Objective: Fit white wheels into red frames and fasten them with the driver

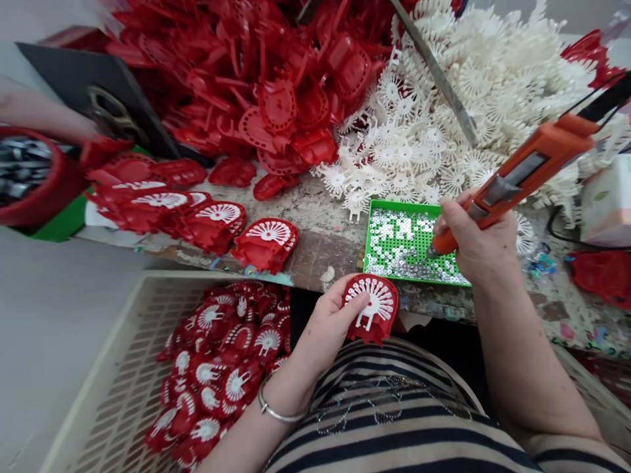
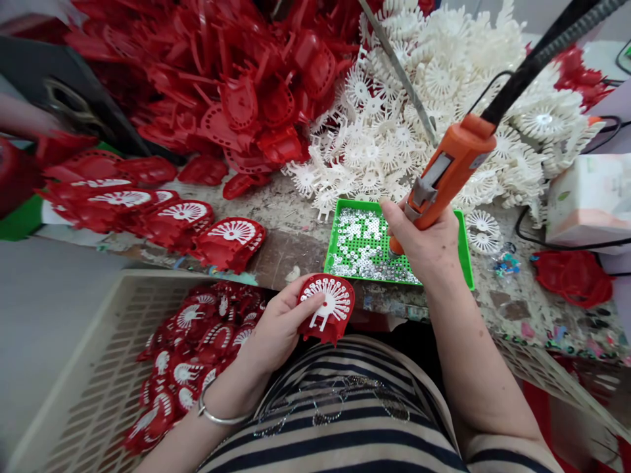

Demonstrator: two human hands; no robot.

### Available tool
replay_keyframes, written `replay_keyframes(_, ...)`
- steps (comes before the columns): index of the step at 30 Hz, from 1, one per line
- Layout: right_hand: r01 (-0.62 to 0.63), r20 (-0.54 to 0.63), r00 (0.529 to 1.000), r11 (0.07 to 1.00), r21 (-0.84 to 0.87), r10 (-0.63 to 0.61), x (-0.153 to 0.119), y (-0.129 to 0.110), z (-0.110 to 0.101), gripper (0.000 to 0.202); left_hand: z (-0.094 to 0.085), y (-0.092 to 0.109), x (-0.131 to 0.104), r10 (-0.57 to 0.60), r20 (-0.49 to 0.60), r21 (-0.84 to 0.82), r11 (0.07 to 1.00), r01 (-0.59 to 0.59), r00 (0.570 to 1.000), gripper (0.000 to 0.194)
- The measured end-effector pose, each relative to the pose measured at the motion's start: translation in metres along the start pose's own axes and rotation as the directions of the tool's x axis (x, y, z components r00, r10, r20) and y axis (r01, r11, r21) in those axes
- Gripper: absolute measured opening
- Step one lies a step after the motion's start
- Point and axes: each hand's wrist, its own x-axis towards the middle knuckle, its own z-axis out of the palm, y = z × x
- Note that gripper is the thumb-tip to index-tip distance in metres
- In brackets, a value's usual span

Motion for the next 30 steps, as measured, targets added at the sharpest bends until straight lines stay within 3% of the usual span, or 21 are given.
replay_keyframes(16, -0.025, -0.058, 0.998, 0.999, 0.027, 0.027, 0.004, 0.001, 0.004, 0.030, -0.001, -0.003, -0.003, -0.005, -0.007, -0.059, 0.998, 0.004, 1.000, 0.042)
replay_keyframes(23, 0.007, -0.093, 0.996, 0.976, 0.216, 0.013, 0.009, -0.048, 0.014, 0.025, 0.002, 0.003, -0.008, 0.018, -0.027, -0.081, 0.997, -0.020, 0.999, 0.043)
replay_keyframes(26, -0.017, 0.011, 1.000, 0.958, 0.287, 0.014, -0.001, -0.076, 0.021, 0.021, 0.009, 0.006, -0.009, 0.036, -0.005, -0.075, 0.997, -0.037, 0.999, 0.040)
replay_keyframes(30, -0.091, 0.206, 0.978, 0.935, 0.343, 0.020, -0.023, -0.098, 0.030, 0.032, 0.016, 0.006, -0.010, 0.053, 0.010, -0.078, 0.996, -0.052, 0.999, 0.037)
